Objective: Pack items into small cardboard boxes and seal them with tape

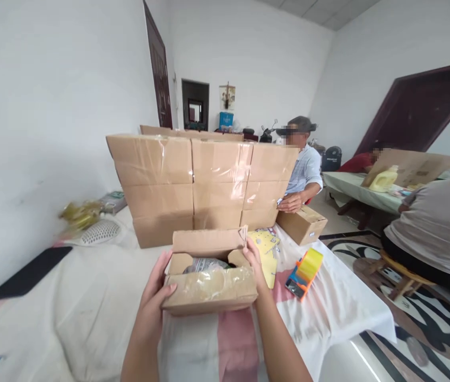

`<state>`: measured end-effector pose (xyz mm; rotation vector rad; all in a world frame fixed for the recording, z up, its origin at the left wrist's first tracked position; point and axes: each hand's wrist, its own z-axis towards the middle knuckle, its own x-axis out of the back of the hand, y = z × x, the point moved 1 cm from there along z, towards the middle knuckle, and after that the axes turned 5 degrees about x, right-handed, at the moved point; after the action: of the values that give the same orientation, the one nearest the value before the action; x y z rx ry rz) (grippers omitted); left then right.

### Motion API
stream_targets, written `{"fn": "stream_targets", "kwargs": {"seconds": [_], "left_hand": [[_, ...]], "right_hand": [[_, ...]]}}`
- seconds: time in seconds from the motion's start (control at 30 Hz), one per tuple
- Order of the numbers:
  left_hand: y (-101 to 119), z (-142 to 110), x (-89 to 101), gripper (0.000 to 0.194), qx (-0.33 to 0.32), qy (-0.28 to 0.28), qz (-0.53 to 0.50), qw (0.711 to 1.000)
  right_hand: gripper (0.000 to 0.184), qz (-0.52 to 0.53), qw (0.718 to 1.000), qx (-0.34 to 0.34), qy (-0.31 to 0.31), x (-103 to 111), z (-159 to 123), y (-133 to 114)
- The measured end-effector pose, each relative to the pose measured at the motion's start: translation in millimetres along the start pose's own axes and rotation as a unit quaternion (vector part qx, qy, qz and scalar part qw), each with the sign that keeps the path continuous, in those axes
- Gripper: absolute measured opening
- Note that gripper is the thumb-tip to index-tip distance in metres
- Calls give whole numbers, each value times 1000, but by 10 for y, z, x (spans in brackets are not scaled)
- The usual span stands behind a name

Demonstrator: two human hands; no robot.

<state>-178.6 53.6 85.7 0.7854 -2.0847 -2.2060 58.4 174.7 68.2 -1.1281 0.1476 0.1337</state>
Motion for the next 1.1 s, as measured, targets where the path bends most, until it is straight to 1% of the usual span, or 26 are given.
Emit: {"fn": "stream_targets", "kwargs": {"seconds": [0.07, 0.17, 0.27, 0.33, 0.4, 0.47, 0.5, 0.53, 0.6, 0.67, 0.73, 0.8, 0.83, 0.9, 0.93, 0.97, 1.03, 1.1], "left_hand": [[-24, 23, 6, 68, 1, 2, -12, 1000], [-48, 37, 49, 62, 1, 6, -17, 1000], [-65, 34, 86, 62, 2, 4, -4, 1000], [-73, 44, 75, 61, 1, 5, 0, 1000], [-77, 70, 34, 49, -17, 2, 20, 1000], [-74, 90, -20, 31, -46, -8, 67, 997], [-68, 90, -44, 26, -59, -12, 96, 994], [-58, 80, -62, 24, -68, -12, 122, 990], [-20, 31, -81, 24, -76, -6, 163, 984], [35, -48, -89, 25, -78, 9, 194, 978], [90, -143, -119, 27, -94, 46, 242, 965], [117, -257, -215, 29, -146, 75, 322, 932], [111, -320, -296, 30, -177, 68, 367, 911], [49, -453, -499, 40, -216, 13, 441, 871], [1, -516, -605, 47, -218, -19, 462, 859], [-50, -573, -700, 55, -209, -41, 472, 855], [-137, -659, -837, 64, -181, -60, 475, 859], [-175, -702, -894, 63, -165, -61, 470, 865]], "right_hand": [[55, -15, 1000, 17, 11, -15, 4, 0], [47, -29, 997, 65, 13, -44, -1, -86], [52, -17, 994, 106, -35, -64, -21, -227], [51, -13, 990, 123, -67, -58, -14, -298], [45, -31, 992, 100, -69, -37, 24, -313], [40, -60, 995, 55, -53, -7, 80, -274], [39, -69, 996, 33, -42, 7, 108, -243], [39, -69, 997, 13, -35, 19, 132, -209], [37, -43, 997, -31, -49, 28, 165, -151], [34, 4, 993, -85, -87, 20, 177, -117], [30, 44, 983, -127, -125, 10, 175, -113], [29, 70, 977, -143, -141, 13, 169, -124], [30, 75, 976, -145, -144, 20, 167, -129], [30, 72, 977, -140, -143, 42, 167, -127], [28, 68, 978, -134, -143, 53, 170, -120], [26, 63, 979, -128, -145, 63, 175, -111], [24, 62, 980, -115, -152, 74, 186, -93], [22, 67, 979, -108, -159, 74, 193, -86]]}}
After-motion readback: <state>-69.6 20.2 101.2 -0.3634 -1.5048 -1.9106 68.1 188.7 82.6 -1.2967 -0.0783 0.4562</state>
